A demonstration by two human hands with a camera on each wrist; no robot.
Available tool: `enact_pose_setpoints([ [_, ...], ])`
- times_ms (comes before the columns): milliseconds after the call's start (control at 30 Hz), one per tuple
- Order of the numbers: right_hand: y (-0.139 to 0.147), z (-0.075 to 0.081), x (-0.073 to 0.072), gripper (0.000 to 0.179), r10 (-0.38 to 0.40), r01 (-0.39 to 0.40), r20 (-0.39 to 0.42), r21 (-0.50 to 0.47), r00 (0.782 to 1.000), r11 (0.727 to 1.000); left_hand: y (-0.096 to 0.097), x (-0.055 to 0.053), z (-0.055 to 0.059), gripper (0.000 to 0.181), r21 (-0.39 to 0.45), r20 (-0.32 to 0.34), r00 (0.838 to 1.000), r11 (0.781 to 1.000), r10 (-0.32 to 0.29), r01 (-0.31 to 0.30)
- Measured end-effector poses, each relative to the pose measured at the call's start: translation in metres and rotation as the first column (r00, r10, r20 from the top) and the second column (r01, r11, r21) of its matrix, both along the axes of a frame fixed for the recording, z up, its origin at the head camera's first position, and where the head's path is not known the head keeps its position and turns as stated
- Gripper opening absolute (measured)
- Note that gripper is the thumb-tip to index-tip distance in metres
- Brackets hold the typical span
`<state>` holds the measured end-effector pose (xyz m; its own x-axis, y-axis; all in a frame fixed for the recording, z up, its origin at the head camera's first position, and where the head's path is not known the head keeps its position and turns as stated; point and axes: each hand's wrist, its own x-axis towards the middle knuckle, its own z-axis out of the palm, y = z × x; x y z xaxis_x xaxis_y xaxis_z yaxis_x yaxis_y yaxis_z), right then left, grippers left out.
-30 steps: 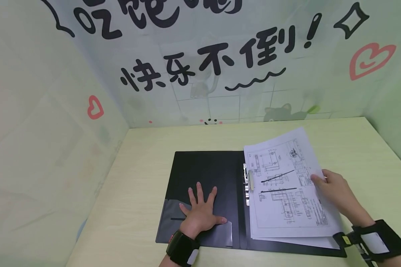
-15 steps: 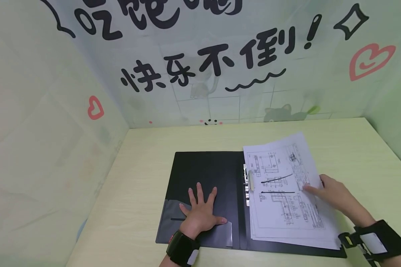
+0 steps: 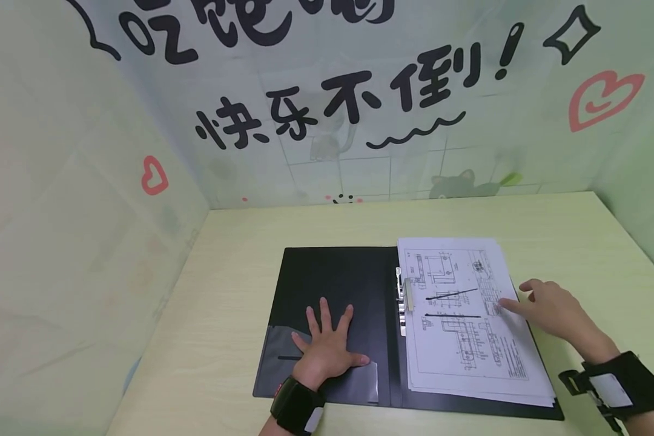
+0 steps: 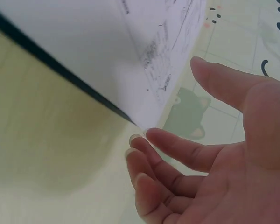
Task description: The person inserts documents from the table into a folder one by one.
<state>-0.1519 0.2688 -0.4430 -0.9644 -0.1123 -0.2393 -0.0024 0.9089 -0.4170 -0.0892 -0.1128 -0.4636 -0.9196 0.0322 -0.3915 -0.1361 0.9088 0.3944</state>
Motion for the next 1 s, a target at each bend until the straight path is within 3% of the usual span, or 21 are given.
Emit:
enact_pose_setpoints([
  [267, -0.033, -0.003, -0.015, 0.077, 0.117, -0.119, -0.068, -0.022, 0.991, 0.993, -0.003, 0.001, 0.000, 0.098, 0.007, 0.007, 1.000, 1.000, 0.015, -0.015],
  [567, -0.086, 0.008, -0.041, 0.081, 0.217, -0.219, -0.045, -0.047, 0.975, 0.974, -0.002, 0.002, -0.003, 0.098, -0.004, 0.002, 1.000, 1.000, 0.017, -0.017],
  [733, -0.119, 0.001, -0.052, 0.076, 0.296, -0.297, -0.038, -0.028, 0.954, 0.954, -0.003, 0.000, -0.004, 0.099, -0.010, -0.002, 1.000, 1.000, 0.012, -0.012],
  [1000, -0.151, -0.010, -0.054, 0.067, 0.360, -0.363, -0.066, -0.031, 0.931, 0.931, -0.002, -0.001, -0.004, 0.099, -0.026, -0.003, 1.000, 1.000, -0.006, 0.006],
])
